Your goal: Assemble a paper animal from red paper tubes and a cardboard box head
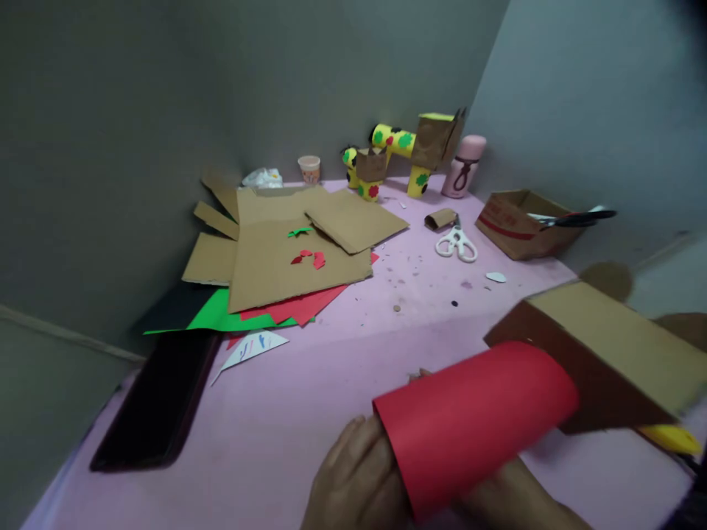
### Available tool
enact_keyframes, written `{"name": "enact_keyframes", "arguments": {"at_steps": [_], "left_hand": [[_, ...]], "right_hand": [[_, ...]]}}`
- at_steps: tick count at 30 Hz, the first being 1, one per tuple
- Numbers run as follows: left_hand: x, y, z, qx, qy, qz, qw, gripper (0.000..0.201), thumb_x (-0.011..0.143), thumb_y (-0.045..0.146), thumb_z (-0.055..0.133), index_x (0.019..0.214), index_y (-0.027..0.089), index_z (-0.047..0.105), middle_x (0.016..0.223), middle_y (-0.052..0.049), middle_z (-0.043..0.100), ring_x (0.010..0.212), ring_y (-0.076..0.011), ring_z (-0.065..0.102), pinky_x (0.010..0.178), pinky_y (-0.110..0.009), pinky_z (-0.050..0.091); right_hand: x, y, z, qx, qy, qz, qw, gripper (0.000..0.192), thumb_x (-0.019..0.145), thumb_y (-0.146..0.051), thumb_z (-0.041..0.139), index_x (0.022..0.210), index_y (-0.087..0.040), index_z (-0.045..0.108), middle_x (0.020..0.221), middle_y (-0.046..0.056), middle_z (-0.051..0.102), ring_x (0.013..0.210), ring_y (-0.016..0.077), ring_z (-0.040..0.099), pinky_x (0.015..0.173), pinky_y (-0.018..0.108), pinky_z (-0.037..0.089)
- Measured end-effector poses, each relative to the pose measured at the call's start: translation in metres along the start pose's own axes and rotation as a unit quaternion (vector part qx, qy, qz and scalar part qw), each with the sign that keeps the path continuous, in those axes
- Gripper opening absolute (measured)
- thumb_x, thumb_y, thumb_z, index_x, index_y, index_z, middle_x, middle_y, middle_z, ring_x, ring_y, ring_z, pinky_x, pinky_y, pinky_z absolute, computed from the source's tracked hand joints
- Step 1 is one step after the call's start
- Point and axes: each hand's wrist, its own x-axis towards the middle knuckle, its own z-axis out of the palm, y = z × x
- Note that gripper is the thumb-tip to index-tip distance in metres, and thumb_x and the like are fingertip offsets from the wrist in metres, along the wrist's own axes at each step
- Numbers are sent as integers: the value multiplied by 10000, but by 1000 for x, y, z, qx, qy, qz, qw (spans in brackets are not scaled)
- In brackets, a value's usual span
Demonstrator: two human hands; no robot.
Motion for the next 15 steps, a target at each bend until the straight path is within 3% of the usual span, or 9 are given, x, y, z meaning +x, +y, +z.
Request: {"name": "enact_keyframes", "arguments": {"at_steps": [3,5,7,9,15], "left_hand": [[19,9,-16,72,-20,54,996,463,787,77,513,1230,211,487,1093,-98,670,1154,-229,538,901,-356,507],[23,17,-23,101,-26,40,994,443,783,58,506,1209,177,486,1116,-125,649,1173,-225,517,924,-364,493],[23,23,-26,106,-32,27,994,395,798,56,489,1173,180,496,1145,-123,629,1182,-218,502,949,-374,476],[22,26,-28,111,-46,25,993,381,816,58,464,1177,181,486,1183,-123,606,1200,-211,482,969,-379,461],[24,27,-32,139,-65,30,988,409,851,79,411,1243,186,458,1268,-129,551,1240,-216,442,1012,-424,416]], "right_hand": [[-7,-9,-8,67,-3,1,998,185,752,-165,558,925,-211,602,802,19,679,737,216,660,622,300,568],[-15,-8,-10,79,26,-5,997,382,695,-160,580,1075,-182,552,986,67,669,905,261,638,767,374,550],[-27,-1,-10,59,68,-20,996,598,680,-221,627,1247,-167,445,1238,137,560,1147,317,515,943,473,445],[-41,7,-9,30,98,-30,994,703,702,-278,625,1339,-157,352,1353,170,461,1260,329,407,1015,519,360],[-67,13,-6,-35,118,-73,990,598,755,-247,552,1321,-112,413,1321,169,512,1213,281,471,1024,477,366]]}}
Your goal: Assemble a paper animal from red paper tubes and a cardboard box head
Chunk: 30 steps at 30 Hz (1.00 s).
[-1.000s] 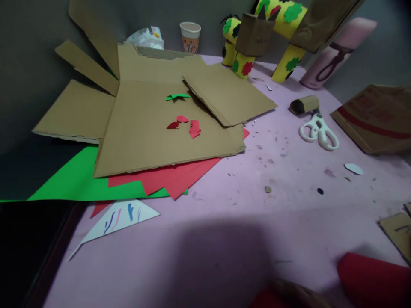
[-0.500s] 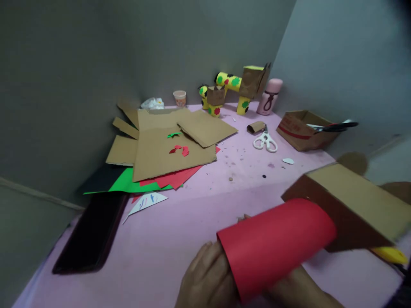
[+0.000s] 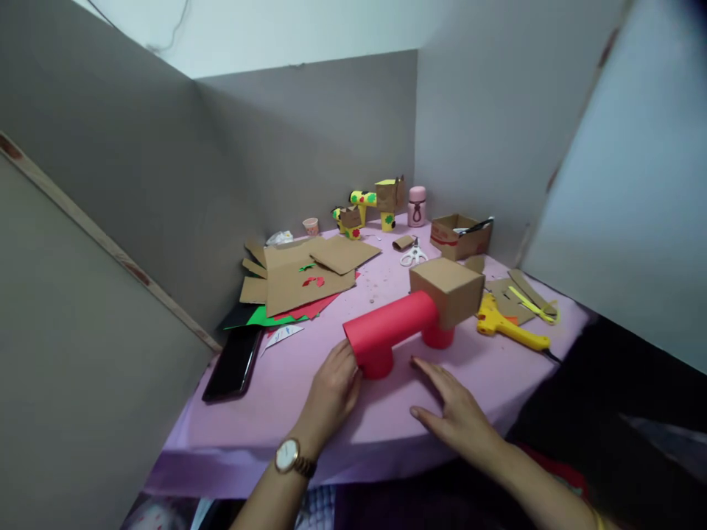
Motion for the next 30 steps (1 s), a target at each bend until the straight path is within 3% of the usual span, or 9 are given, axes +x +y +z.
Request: {"name": "enact_keyframes", "arguments": {"at_steps": [12,18,23,30], "left_hand": [[5,3,-12,8,-2,-7,1000,360,855,121,435,1194,195,532,1228,-115,592,1185,-223,504,991,-433,426],[5,3,-12,-4,-7,-8,1000,377,828,87,470,1175,202,560,1265,-127,569,1181,-219,502,990,-421,428],[1,2,-10,-9,-4,-23,1000,458,815,91,486,1266,173,483,1300,-136,544,1233,-226,464,1027,-422,400],[-1,7,-11,-12,-4,-27,1000,346,853,148,467,1182,202,561,1260,-105,582,1207,-213,491,1013,-393,416]], "right_hand": [[5,-11,-7,7,15,-50,999,484,694,-130,620,1176,-107,587,1153,138,638,1067,261,562,945,399,428],[7,-7,-3,17,10,-49,999,457,695,-155,637,1150,-131,612,1135,131,650,1046,263,573,929,399,444],[6,-3,0,23,11,-58,998,423,738,-209,617,1147,-103,614,1133,156,649,1045,278,572,924,420,444],[3,-4,1,25,28,-80,996,374,775,-311,609,1112,-149,635,1070,118,678,992,259,605,874,389,487]]}}
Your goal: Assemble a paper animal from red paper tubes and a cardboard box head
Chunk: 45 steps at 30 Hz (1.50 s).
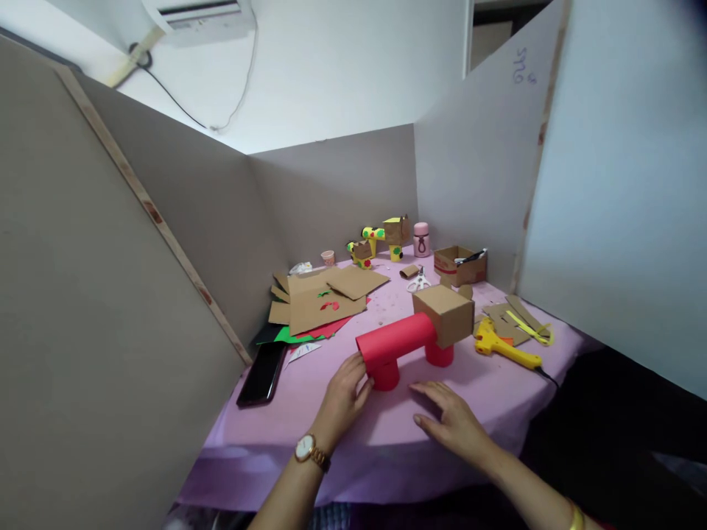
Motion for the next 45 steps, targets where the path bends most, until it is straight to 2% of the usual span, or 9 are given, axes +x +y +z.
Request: {"name": "enact_keyframes", "arguments": {"at_steps": [5,10,13,15,22,27,30,37,45], "left_hand": [[1,-4,-1,7,-2,16,1000,321,868,165,448,1164,197,567,1236,-118,592,1173,-209,512,994,-391,427],[9,-11,-2,8,-6,39,999,291,876,215,456,1136,185,584,1158,-130,619,1094,-230,540,927,-402,459],[12,-13,-4,15,-13,45,999,287,869,237,474,1127,190,591,1168,-132,608,1077,-246,539,905,-416,463],[13,-13,-5,24,-21,47,998,267,872,246,467,1087,193,616,1130,-132,626,1042,-256,554,879,-429,471],[17,-14,-4,40,-28,65,997,309,891,248,429,1148,157,574,1155,-147,634,1101,-253,546,934,-421,447],[19,-15,-1,32,-28,77,996,339,894,245,424,1209,156,515,1194,-146,616,1099,-232,556,925,-382,465],[21,-19,2,25,-29,91,995,339,897,249,407,1208,171,520,1209,-140,608,1138,-240,536,950,-397,450],[25,-25,4,14,-46,90,995,313,902,250,366,1037,183,641,1066,-117,685,1025,-244,600,903,-387,480],[30,-12,-8,-33,-62,30,997,343,921,289,367,1193,217,562,1199,-97,631,1099,-221,568,939,-347,452]], "right_hand": [[-10,13,-18,-44,88,27,995,312,881,-343,455,1102,-187,611,1056,92,679,979,212,625,840,328,517],[-4,58,-78,-188,212,97,954,380,885,-357,383,1148,-136,545,1170,170,601,1095,296,541,923,471,438],[8,83,-109,-275,195,121,934,381,830,-277,455,1163,-114,539,1215,193,554,1164,334,471,969,500,372],[17,95,-119,-319,163,139,923,388,781,-232,526,1144,-98,556,1196,213,557,1142,359,478,936,511,385],[30,118,-119,-395,62,161,902,269,803,-215,617,1056,-131,579,1067,90,611,1033,256,552,885,453,419],[29,127,-117,-401,39,150,903,299,818,-184,561,1100,-85,573,1058,146,611,1043,287,535,860,410,430],[29,131,-116,-397,43,148,905,333,819,-175,518,1128,-61,569,1059,180,606,1034,315,534,858,412,426],[28,138,-117,-372,67,131,917,318,820,-202,484,1104,-123,602,947,135,609,947,303,563,800,392,448],[22,142,-117,-311,139,100,935,362,821,-271,422,1115,-125,575,1054,168,604,1008,320,544,876,449,429]]}}
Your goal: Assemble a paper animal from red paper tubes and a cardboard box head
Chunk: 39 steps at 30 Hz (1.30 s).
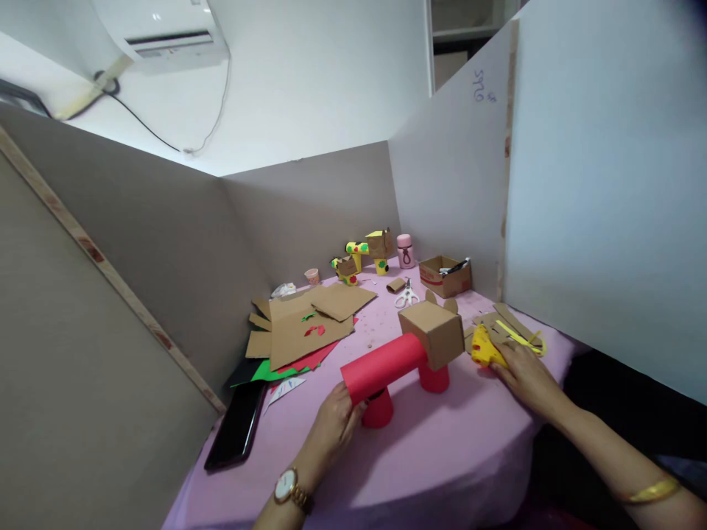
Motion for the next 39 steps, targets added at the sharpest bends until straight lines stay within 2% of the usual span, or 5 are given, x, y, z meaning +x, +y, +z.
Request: {"name": "enact_keyframes", "arguments": {"at_steps": [15,20,28,32,39], "left_hand": [[18,8,-5,-170,64,-169,969,287,882,407,438,865,189,623,830,-45,659,757,-190,579,724,-297,449],[33,0,-7,-279,139,-244,918,303,843,466,491,799,188,603,815,-35,653,797,-192,574,777,-313,457],[45,-8,-5,-480,200,-368,771,309,820,423,530,988,165,555,1114,-117,633,971,-197,615,807,-339,504],[52,-4,-6,-531,199,-423,707,223,817,345,537,973,186,554,1082,-103,660,948,-210,639,772,-369,507],[64,0,-13,-548,201,-458,671,191,843,348,496,934,198,572,1079,-73,677,999,-204,618,825,-370,452]], "right_hand": [[-26,-31,-42,292,113,136,940,489,808,-516,489,1167,-187,536,1282,143,511,1244,332,417,1064,476,301],[-36,-42,-46,425,97,214,874,438,812,-557,508,1088,-223,570,1085,107,663,1063,308,601,887,424,511],[-42,-75,-65,696,34,384,606,448,698,-512,674,1073,-279,598,1009,57,728,818,252,710,643,282,606],[-48,-95,-61,691,-27,367,622,505,701,-588,624,1056,-228,636,1007,114,725,903,315,684,797,382,569],[-51,-134,-54,589,-159,200,767,512,782,-666,482,993,-234,657,967,105,698,967,285,627,830,364,511]]}}
